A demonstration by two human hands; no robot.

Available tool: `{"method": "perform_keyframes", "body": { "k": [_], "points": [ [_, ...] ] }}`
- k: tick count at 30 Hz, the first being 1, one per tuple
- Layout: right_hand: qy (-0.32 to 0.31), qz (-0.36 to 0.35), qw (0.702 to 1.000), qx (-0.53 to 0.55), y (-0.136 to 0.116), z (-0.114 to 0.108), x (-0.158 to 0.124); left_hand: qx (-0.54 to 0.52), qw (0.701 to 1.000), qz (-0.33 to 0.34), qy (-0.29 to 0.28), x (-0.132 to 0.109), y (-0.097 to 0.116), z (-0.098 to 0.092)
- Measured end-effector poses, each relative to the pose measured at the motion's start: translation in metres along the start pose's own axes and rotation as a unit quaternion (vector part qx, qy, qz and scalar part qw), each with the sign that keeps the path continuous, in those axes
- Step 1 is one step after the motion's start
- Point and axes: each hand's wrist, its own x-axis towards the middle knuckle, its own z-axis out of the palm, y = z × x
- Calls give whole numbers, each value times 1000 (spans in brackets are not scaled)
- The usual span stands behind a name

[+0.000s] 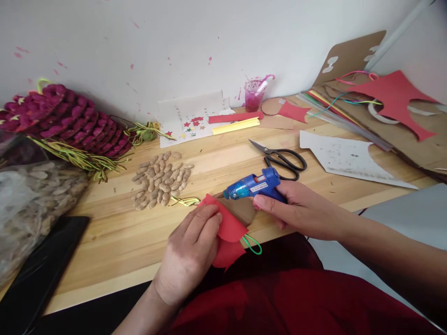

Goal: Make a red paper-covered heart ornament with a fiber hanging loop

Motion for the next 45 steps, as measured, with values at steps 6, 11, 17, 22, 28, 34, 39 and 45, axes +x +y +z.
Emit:
{"method": "perform_keyframes", "body": {
  "k": [6,11,17,22,28,34,39,45],
  "points": [
    [31,-43,997,-50,-8,-1,4,21,1000,8,10,3,1,1],
    [9,-6,1000,24,-8,5,7,32,999,16,13,2,1,0],
    [6,-9,996,85,-6,11,9,53,998,33,6,-6,0,-2],
    [6,-9,997,74,-5,11,9,48,998,32,14,-10,2,-3],
    [-18,-37,999,16,-13,4,8,49,998,29,1,-10,4,-5],
    [13,-103,992,-75,-24,3,9,62,998,30,-3,-9,4,-4],
    [8,-108,990,-86,-27,5,11,63,998,26,-7,-9,4,-4],
    [10,-120,987,-105,-27,7,14,56,998,23,-2,-9,4,-4]
  ]
}}
